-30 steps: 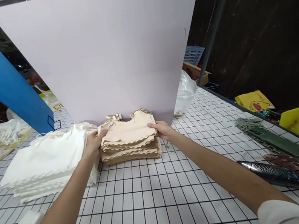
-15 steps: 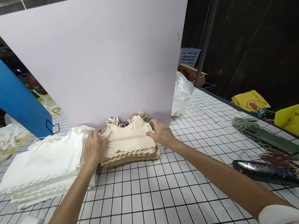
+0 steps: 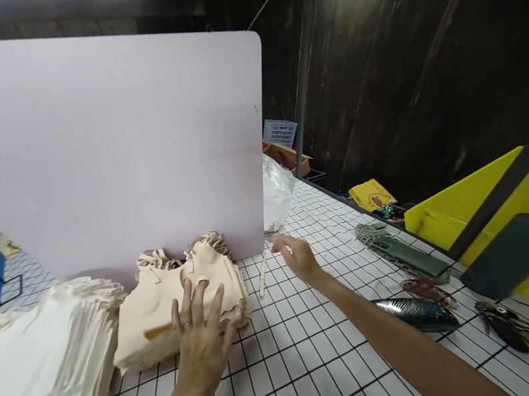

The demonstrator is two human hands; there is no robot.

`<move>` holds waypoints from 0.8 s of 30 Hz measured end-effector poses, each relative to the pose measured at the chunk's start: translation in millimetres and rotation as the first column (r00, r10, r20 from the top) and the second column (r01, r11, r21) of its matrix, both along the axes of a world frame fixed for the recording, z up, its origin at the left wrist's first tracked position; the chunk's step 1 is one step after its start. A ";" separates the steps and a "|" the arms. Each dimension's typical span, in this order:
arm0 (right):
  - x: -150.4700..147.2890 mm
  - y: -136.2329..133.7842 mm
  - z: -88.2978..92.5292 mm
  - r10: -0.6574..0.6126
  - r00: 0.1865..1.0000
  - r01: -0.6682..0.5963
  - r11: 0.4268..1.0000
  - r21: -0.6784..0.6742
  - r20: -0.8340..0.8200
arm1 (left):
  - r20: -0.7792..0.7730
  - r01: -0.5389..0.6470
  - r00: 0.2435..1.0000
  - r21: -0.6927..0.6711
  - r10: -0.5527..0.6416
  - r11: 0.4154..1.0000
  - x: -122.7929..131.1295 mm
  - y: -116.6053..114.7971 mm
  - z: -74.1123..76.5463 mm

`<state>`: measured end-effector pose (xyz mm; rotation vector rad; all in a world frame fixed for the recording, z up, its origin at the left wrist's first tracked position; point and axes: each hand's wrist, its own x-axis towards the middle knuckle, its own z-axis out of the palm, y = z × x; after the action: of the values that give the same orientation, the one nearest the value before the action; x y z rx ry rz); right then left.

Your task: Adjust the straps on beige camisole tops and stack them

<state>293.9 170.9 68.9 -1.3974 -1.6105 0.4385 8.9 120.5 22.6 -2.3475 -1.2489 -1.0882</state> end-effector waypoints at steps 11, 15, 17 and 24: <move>50.4 86.6 -18.5 -0.208 0.946 0.107 0.924 -0.367 -0.248 | 0.525 -0.260 0.753 -0.316 0.397 0.912 -114.5 32.0 73.3; 47.4 68.2 -25.1 -0.190 0.964 0.108 0.918 -0.382 -0.185 | 0.409 -0.182 0.855 -0.338 0.318 0.923 -113.6 -23.5 54.0; 46.5 48.3 -26.9 -0.156 0.986 0.126 0.929 -0.349 -0.058 | 0.321 -0.141 0.911 -0.343 0.257 0.929 -107.3 -53.3 29.9; -20.8 1.6 -19.9 0.183 0.980 -0.168 0.970 -0.174 0.077 | -0.006 -0.023 1.000 -0.465 0.022 0.885 -73.7 -62.3 -38.6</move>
<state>273.1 172.5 49.0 -1.4211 -1.8162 0.6340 -64.8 58.2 -16.0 -2.6567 -1.6903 -0.8475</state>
